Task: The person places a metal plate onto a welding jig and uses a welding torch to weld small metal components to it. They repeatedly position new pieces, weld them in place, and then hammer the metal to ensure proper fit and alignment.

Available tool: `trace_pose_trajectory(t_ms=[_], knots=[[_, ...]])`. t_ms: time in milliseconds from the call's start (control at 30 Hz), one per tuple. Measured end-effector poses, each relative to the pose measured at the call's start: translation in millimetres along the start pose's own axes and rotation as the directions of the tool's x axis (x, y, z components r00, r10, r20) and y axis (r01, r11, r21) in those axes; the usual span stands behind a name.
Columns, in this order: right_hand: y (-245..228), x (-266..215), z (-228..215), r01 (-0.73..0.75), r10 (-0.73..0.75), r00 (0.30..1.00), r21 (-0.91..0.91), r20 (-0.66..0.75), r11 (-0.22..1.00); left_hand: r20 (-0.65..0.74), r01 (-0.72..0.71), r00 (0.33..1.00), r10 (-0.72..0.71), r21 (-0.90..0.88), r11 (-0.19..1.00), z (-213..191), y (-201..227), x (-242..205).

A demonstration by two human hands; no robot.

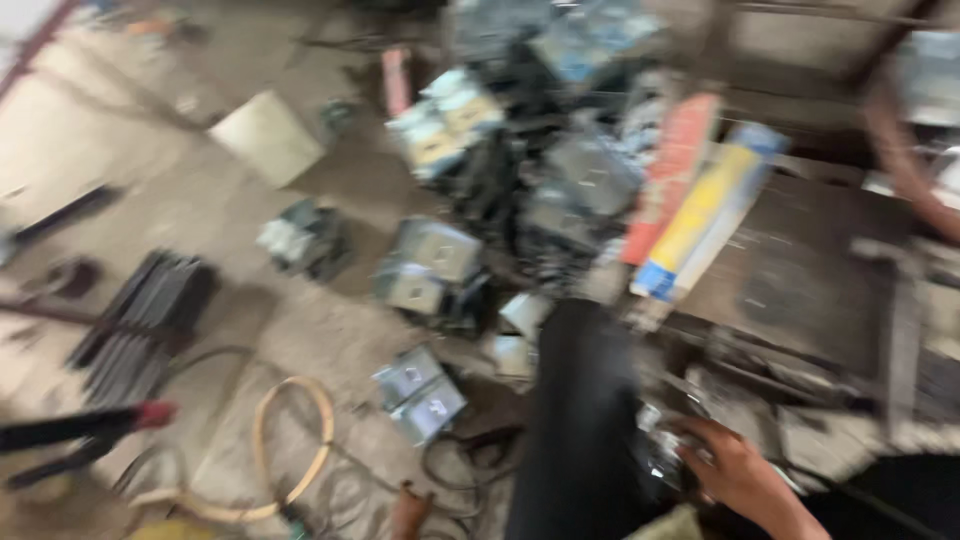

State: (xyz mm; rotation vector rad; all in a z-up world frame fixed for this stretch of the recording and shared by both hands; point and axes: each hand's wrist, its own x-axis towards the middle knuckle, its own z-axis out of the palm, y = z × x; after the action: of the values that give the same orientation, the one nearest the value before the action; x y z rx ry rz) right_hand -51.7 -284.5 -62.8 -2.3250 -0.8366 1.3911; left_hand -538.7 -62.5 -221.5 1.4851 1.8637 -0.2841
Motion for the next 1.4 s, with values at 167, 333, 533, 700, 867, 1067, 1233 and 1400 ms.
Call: trace_pose_trajectory(t_ms=[167, 333, 533, 700, 867, 1067, 1233, 1400], knots=[[76, 67, 35, 0.103, -0.089, 0.994, -0.332, 0.056, 0.937, 0.056, -0.065, 0.996, 0.063, 0.027, 0.998, 16, 8, 9], [84, 100, 48, 0.005, 0.095, 0.979, -0.485, 0.181, 0.874, -0.571, -0.731, 0.544, 0.615, 0.039, 0.682, 0, 105, 75], [91, 95, 45, 0.017, 0.045, 0.99, -0.424, 0.136, 0.905, -0.62, -0.762, 0.39, 0.681, 0.197, 0.616, -49, 276, 136], [90, 77, 57, 0.119, -0.131, 0.991, -0.373, -0.007, 0.92, -0.445, -0.533, 0.541, 0.714, 0.475, 0.7, -59, 337, 158], [94, 73, 52, 0.158, -0.114, 0.985, -0.44, 0.126, 0.884, -0.495, -0.505, 0.648, 0.579, 0.291, 0.813, -70, 356, 178], [114, 78, 55, 0.127, -0.092, 0.988, -0.315, 0.124, 0.94, -0.274, -0.232, 0.916, 0.295, -0.958, -0.169, -147, 359, 152], [94, 61, 48, 0.119, -0.111, 0.993, -0.25, 0.047, 0.961, -0.255, 0.056, 0.786, 0.562, -0.877, -0.476, -154, 387, 35], [53, -6, 21, 0.255, -0.288, 0.939, -0.184, -0.186, 0.949, -0.416, -0.342, 0.565, 0.712, -0.904, -0.257, -86, 453, -65]])
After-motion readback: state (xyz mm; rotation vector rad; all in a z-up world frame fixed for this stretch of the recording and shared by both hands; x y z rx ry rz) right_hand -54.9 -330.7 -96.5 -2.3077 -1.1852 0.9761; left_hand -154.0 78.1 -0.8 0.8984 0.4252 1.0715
